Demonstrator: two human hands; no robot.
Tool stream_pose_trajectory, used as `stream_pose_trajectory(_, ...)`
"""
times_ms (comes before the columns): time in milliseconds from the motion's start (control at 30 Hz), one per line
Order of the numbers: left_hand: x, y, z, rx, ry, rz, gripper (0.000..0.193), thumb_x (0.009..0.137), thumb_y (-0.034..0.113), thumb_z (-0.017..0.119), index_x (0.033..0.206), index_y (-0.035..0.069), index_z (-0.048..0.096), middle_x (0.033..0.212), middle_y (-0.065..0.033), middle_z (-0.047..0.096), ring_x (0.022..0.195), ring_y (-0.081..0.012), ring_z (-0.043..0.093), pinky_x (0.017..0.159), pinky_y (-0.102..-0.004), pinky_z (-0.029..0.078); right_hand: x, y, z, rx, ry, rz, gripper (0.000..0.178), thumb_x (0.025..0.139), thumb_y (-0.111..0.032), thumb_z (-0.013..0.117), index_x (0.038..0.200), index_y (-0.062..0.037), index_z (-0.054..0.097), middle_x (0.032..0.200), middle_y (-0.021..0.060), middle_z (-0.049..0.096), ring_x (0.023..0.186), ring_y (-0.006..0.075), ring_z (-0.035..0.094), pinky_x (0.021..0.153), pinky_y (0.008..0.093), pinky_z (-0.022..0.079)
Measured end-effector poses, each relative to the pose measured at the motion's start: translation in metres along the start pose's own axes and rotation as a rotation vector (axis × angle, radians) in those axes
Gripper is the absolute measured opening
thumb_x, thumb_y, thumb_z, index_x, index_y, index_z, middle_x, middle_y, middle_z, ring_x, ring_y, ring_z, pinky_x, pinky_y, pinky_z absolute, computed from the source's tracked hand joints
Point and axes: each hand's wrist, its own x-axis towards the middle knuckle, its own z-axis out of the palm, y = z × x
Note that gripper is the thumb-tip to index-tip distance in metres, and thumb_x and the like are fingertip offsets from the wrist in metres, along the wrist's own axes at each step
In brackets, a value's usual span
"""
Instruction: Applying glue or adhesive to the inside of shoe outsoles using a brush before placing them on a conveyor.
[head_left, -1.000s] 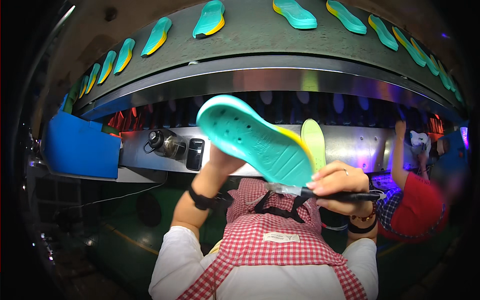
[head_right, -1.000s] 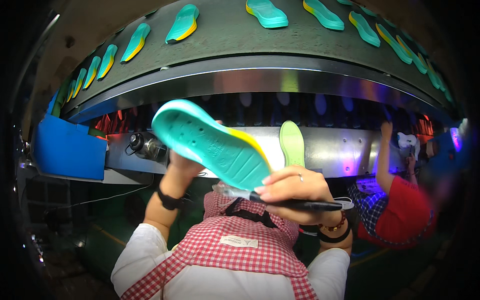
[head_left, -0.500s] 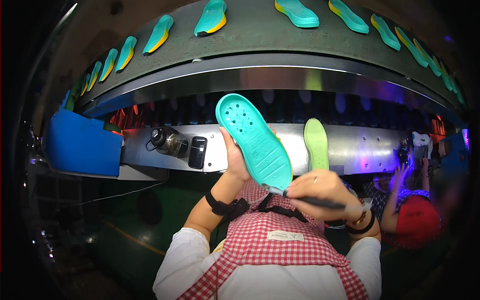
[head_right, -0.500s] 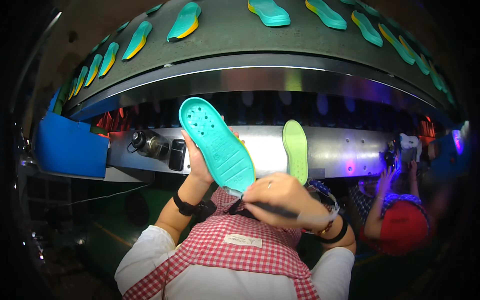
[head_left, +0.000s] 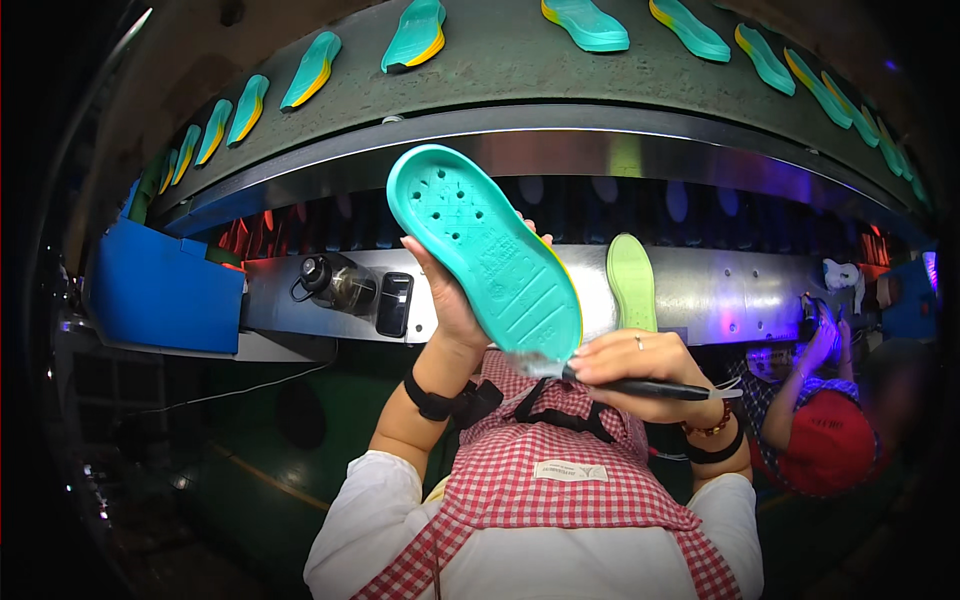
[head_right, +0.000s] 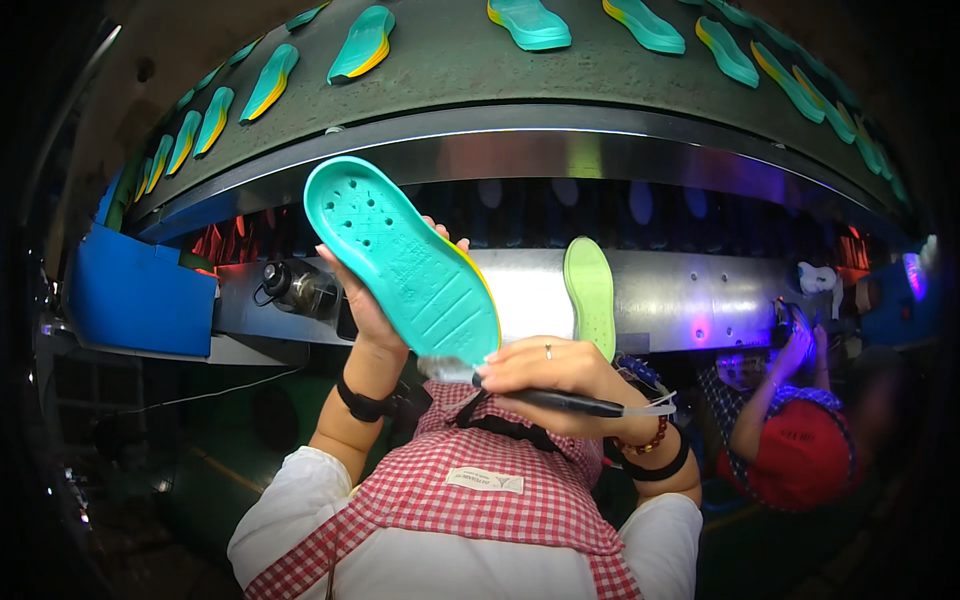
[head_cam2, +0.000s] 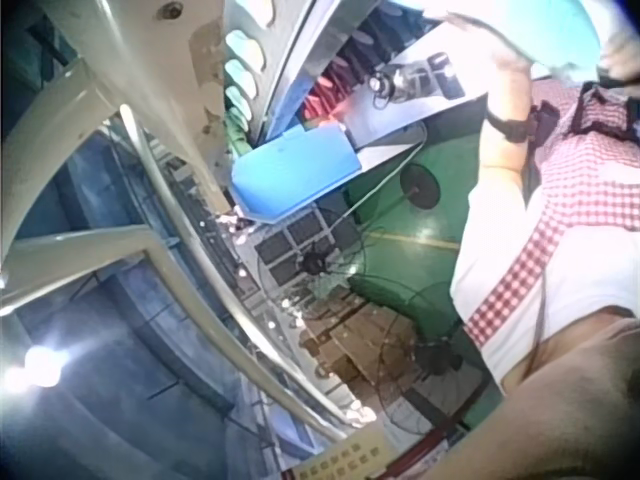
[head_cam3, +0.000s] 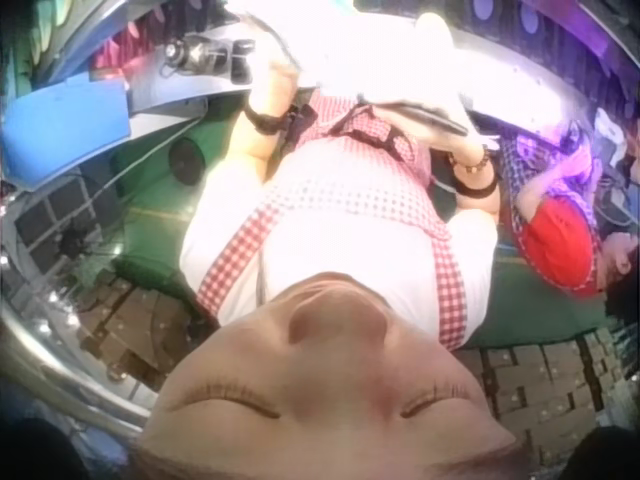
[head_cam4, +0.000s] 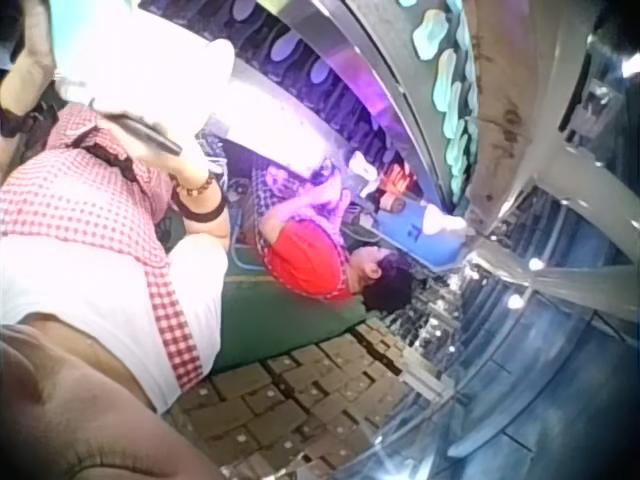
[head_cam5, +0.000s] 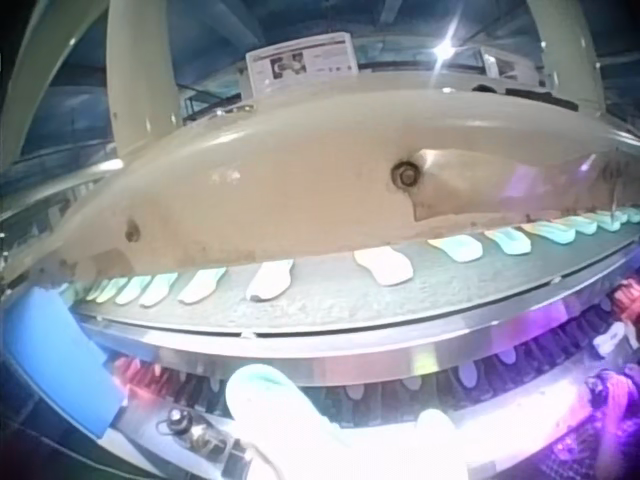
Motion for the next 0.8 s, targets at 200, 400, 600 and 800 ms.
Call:
stream_pose_trajectory(200,0.003,0.011,0.030,0.087,0.085,-0.004,0.083,0.079,0.068,0.033,0.129,0.002,0.035,0.123,-0.0171,0.045,0.111,-0.0308,0.047,0.099,-0.0497,0.032,-0.006,0.023,-0.004,0.625,0.294,0.176,0.018,0.073,0.004,0.060,0.090,0.0022,0.061,0.096,0.0176,0.061,0.106,0.0303,0.053,0.095,0.0433,0.038)
stream_pose_trajectory(400,-0.021,-0.022,0.047,-0.025,0.084,-0.039,0.069,0.088,0.054,0.024,0.128,-0.002,0.034,0.119,-0.0208,0.048,0.107,-0.0329,0.051,0.093,-0.0446,0.039,-0.001,0.017,0.023,0.849,0.463,0.205,0.019,0.077,0.003,0.059,0.096,0.0020,0.057,0.100,0.0168,0.060,0.100,0.0259,0.057,0.089,0.0357,0.043)
stream_pose_trajectory(600,-0.014,-0.019,0.028,0.156,0.022,-0.042,0.066,0.086,0.051,0.029,0.132,0.003,0.032,0.127,-0.0206,0.042,0.111,-0.0365,0.046,0.095,-0.0510,0.035,0.003,0.008,0.017,0.140,0.362,-0.086,0.020,0.071,0.004,0.063,0.090,0.0014,0.061,0.092,0.0162,0.063,0.088,0.0241,0.062,0.079,0.0317,0.048)
stream_pose_trajectory(800,-0.012,-0.018,0.025,0.036,-0.019,-0.048,0.068,0.085,0.052,0.032,0.131,0.002,0.032,0.124,-0.0218,0.044,0.105,-0.0381,0.050,0.091,-0.0513,0.038,0.012,-0.007,0.017,0.112,0.212,-0.102,0.021,0.069,0.004,0.064,0.090,0.0024,0.061,0.091,0.0159,0.064,0.087,0.0239,0.063,0.078,0.0314,0.049)
